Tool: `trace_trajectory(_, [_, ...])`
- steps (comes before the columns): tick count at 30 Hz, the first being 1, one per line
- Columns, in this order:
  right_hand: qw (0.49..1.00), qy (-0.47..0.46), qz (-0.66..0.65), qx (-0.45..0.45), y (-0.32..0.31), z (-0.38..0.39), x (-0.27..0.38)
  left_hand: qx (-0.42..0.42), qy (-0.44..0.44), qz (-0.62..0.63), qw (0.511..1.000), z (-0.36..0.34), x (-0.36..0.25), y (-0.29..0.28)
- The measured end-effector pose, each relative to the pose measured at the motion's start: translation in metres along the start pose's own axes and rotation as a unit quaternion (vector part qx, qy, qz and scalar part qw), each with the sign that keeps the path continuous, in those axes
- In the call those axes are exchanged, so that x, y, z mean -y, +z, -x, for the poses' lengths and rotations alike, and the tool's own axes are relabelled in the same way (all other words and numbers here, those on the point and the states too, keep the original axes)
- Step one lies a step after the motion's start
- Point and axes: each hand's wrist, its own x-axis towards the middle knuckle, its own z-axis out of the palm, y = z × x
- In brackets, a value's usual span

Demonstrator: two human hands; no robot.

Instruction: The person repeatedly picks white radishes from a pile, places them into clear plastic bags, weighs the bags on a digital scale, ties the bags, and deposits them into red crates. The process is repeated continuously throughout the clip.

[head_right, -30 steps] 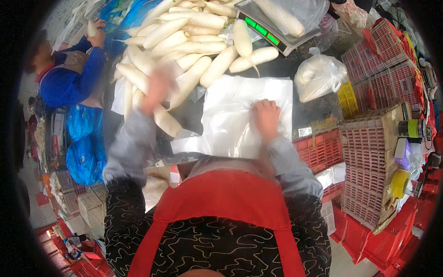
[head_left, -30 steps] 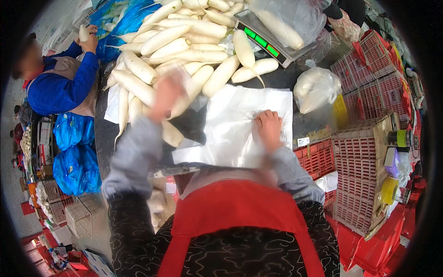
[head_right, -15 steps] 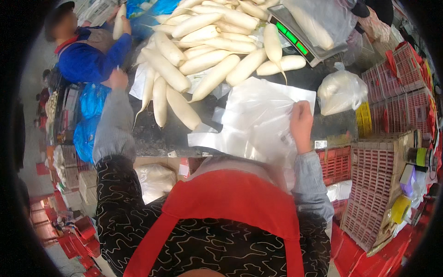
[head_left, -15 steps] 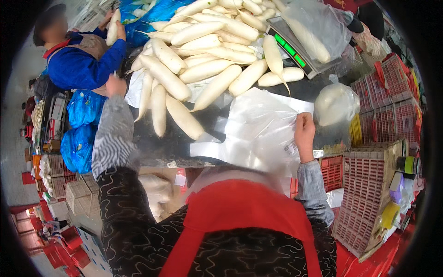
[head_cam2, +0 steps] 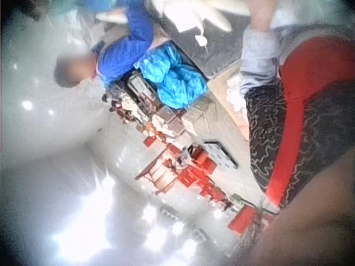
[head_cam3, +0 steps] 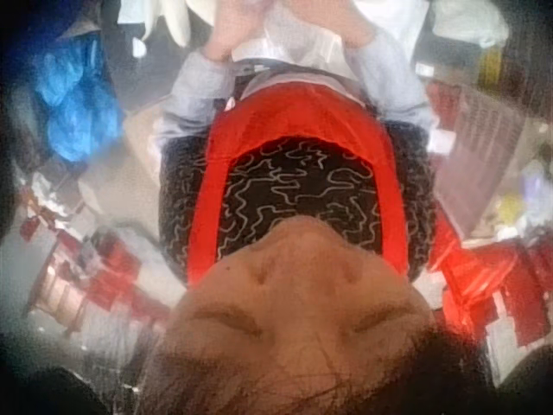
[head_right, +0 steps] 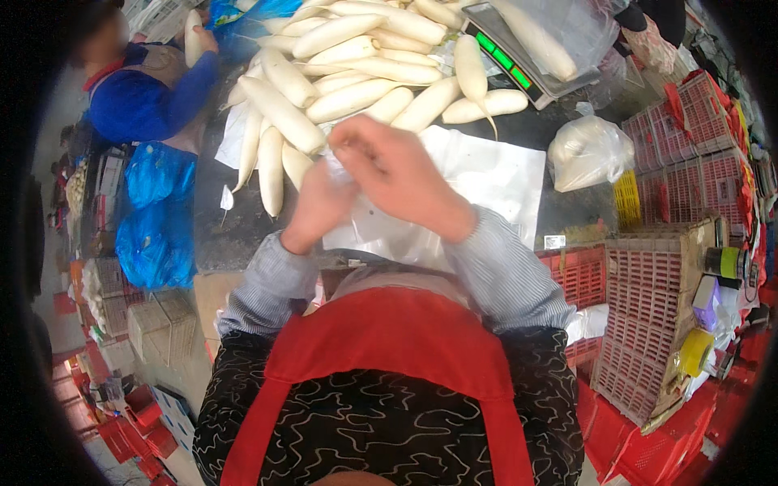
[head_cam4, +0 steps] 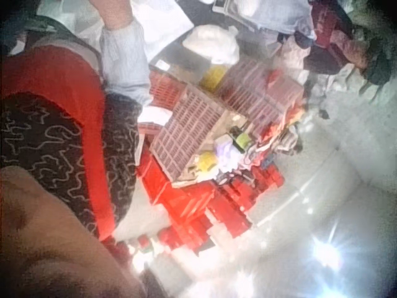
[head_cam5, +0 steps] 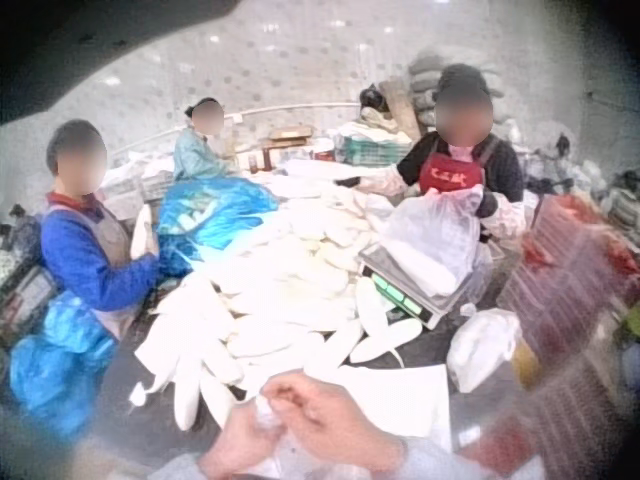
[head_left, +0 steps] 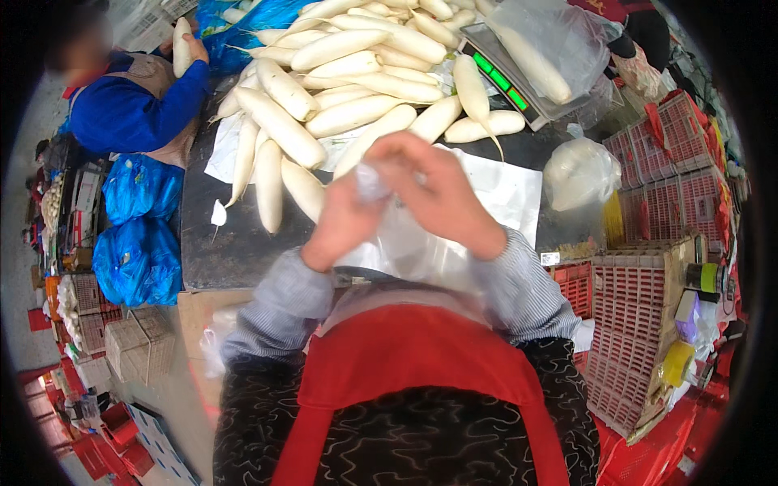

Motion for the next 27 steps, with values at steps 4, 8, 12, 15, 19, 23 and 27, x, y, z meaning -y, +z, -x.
trace_trajectory(4, [0.987, 0.112, -0.016, -0.113, -0.019, 0.005, 0.006, -0.107, -0.108, 0.521, 0.84, 0.021, 0.024, -0.04])
trace_trajectory(8, [0.945, 0.261, -0.047, 0.189, -0.002, 0.024, -0.01, -0.138, -0.005, 0.492, 0.859, 0.045, 0.033, -0.044])
trace_trajectory(12, [0.942, 0.211, -0.225, 0.136, 0.037, 0.038, -0.026, -0.142, -0.023, 0.426, 0.893, 0.059, 0.05, -0.031])
trace_trajectory(15, [0.907, 0.326, -0.243, 0.115, 0.047, 0.036, -0.032, -0.181, -0.079, 0.468, 0.861, 0.062, 0.078, -0.032])
trace_trajectory(19, [0.889, 0.379, -0.222, 0.129, 0.044, 0.03, -0.036, -0.305, -0.178, 0.299, 0.887, 0.066, 0.098, -0.054])
trace_trajectory(23, [0.908, 0.378, -0.072, 0.167, 0.064, 0.034, -0.039, -0.303, -0.136, 0.084, 0.939, 0.086, 0.067, -0.055])
trace_trajectory(27, [0.951, 0.228, -0.066, 0.196, 0.103, 0.054, -0.036, -0.069, -0.125, -0.038, 0.989, 0.094, 0.046, -0.03])
